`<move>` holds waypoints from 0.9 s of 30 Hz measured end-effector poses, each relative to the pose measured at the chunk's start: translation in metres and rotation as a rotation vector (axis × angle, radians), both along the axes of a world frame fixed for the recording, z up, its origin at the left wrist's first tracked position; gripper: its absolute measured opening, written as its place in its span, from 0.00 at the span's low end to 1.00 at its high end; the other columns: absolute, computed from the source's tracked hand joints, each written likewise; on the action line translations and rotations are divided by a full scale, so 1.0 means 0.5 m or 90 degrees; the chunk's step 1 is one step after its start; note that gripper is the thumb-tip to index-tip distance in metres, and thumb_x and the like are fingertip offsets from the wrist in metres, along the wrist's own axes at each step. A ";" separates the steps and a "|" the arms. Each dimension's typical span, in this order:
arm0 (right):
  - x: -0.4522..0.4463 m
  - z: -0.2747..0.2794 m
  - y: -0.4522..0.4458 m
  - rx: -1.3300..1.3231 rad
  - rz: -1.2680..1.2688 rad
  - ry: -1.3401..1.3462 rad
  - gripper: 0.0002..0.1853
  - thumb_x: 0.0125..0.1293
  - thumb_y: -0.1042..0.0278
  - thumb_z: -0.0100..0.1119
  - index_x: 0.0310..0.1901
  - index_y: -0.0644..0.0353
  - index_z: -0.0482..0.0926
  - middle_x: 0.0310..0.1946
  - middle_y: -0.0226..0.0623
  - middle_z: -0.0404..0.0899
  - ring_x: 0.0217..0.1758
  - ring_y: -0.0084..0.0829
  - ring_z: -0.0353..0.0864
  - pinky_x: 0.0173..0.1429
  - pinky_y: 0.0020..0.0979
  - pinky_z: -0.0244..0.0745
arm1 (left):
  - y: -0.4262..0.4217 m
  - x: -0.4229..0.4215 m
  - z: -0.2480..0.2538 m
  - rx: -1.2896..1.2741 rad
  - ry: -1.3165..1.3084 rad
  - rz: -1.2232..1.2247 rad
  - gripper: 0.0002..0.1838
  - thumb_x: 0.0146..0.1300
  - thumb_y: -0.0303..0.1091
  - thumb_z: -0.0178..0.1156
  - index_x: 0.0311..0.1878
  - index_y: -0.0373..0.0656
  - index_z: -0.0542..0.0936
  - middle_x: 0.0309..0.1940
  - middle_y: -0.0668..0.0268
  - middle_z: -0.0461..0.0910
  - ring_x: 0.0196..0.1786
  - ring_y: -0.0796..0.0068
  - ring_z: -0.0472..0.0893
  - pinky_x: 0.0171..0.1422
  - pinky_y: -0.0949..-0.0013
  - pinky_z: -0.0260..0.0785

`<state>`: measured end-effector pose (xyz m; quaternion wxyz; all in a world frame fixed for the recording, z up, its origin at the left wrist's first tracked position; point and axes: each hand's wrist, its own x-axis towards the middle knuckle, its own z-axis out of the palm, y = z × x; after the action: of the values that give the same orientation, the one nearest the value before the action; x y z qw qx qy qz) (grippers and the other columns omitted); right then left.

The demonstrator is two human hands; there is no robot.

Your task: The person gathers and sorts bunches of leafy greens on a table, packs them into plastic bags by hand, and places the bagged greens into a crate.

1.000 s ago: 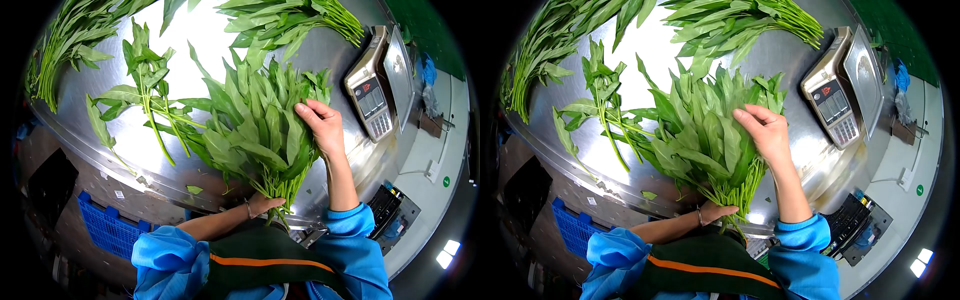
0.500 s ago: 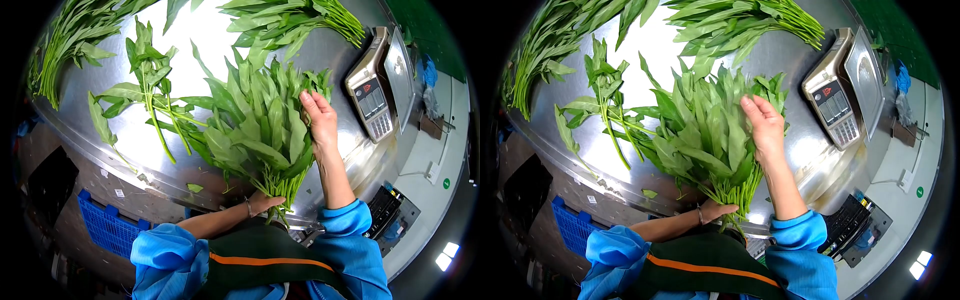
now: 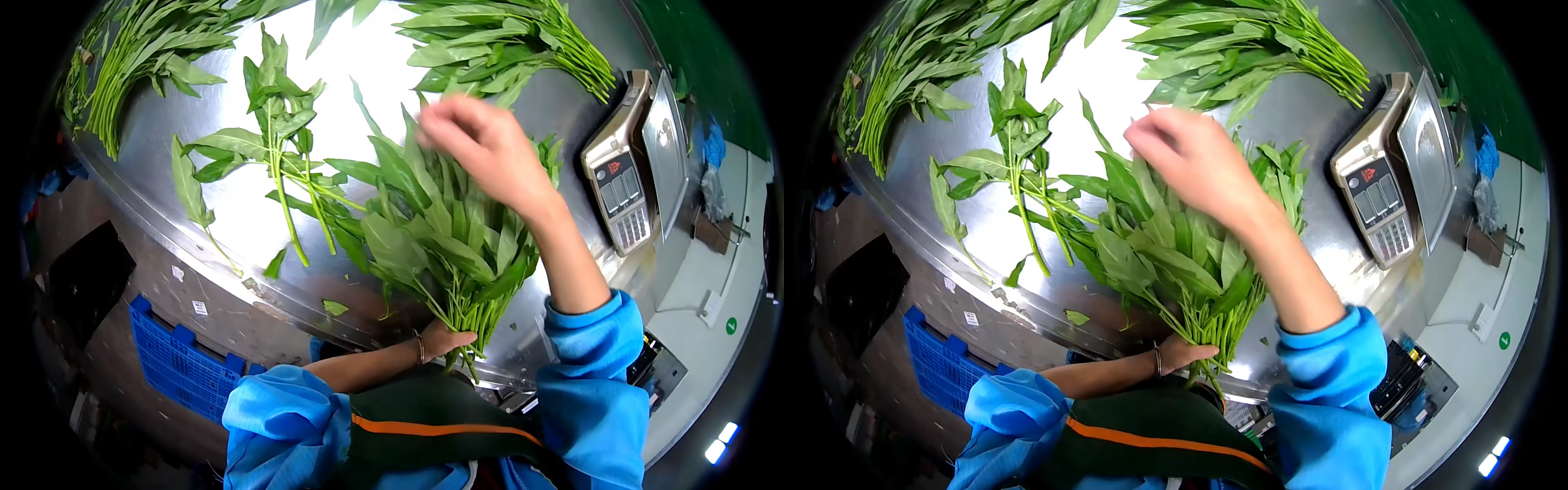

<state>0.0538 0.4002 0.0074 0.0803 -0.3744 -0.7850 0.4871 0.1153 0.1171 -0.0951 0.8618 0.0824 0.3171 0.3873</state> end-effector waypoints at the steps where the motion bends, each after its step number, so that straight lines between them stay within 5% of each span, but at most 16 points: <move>1: 0.027 -0.002 -0.005 -0.123 0.001 -0.090 0.12 0.63 0.68 0.55 0.45 0.64 0.76 0.31 0.34 0.80 0.32 0.21 0.77 0.40 0.24 0.72 | 0.002 -0.001 0.003 0.010 0.015 0.002 0.15 0.56 0.27 0.59 0.48 0.39 0.74 0.40 0.67 0.77 0.42 0.78 0.75 0.48 0.72 0.69; 6: 0.092 -0.032 -0.076 0.066 0.003 -0.243 0.08 0.59 0.65 0.59 0.33 0.62 0.80 0.22 0.37 0.80 0.25 0.27 0.79 0.32 0.27 0.72 | -0.009 0.009 -0.007 0.003 0.019 -0.010 0.15 0.56 0.27 0.60 0.47 0.38 0.74 0.37 0.67 0.78 0.38 0.78 0.76 0.45 0.72 0.70; 10: 0.063 -0.022 -0.087 0.103 -0.017 -0.410 0.12 0.54 0.58 0.62 0.26 0.59 0.77 0.20 0.43 0.77 0.30 0.46 0.79 0.36 0.41 0.72 | -0.005 0.007 -0.003 0.025 0.057 -0.014 0.15 0.56 0.27 0.60 0.47 0.38 0.74 0.36 0.66 0.78 0.37 0.78 0.75 0.44 0.72 0.70; 15: 0.063 -0.013 -0.097 0.104 -0.024 -0.366 0.21 0.49 0.65 0.67 0.43 0.56 0.70 0.41 0.48 0.74 0.39 0.44 0.77 0.43 0.40 0.69 | -0.003 0.004 -0.002 0.067 0.104 -0.013 0.13 0.56 0.28 0.59 0.45 0.38 0.75 0.35 0.67 0.77 0.37 0.79 0.75 0.43 0.72 0.70; 19: 0.082 -0.022 -0.110 0.223 0.067 -0.267 0.15 0.52 0.69 0.62 0.43 0.58 0.75 0.35 0.46 0.74 0.33 0.45 0.74 0.45 0.40 0.67 | -0.004 0.002 0.000 0.056 0.083 -0.016 0.12 0.56 0.28 0.59 0.44 0.38 0.75 0.34 0.67 0.77 0.36 0.79 0.75 0.42 0.72 0.69; 27: 0.062 -0.081 -0.119 0.150 -0.073 -0.361 0.14 0.54 0.56 0.61 0.31 0.59 0.80 0.32 0.43 0.79 0.35 0.41 0.78 0.45 0.39 0.66 | -0.001 0.000 0.002 0.073 0.109 -0.020 0.13 0.55 0.28 0.60 0.45 0.37 0.75 0.35 0.66 0.77 0.37 0.79 0.75 0.45 0.71 0.69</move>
<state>0.0849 0.3408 -0.0333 -0.0717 -0.5274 -0.8045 0.2638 0.1155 0.1165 -0.0940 0.8314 0.1690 0.3657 0.3826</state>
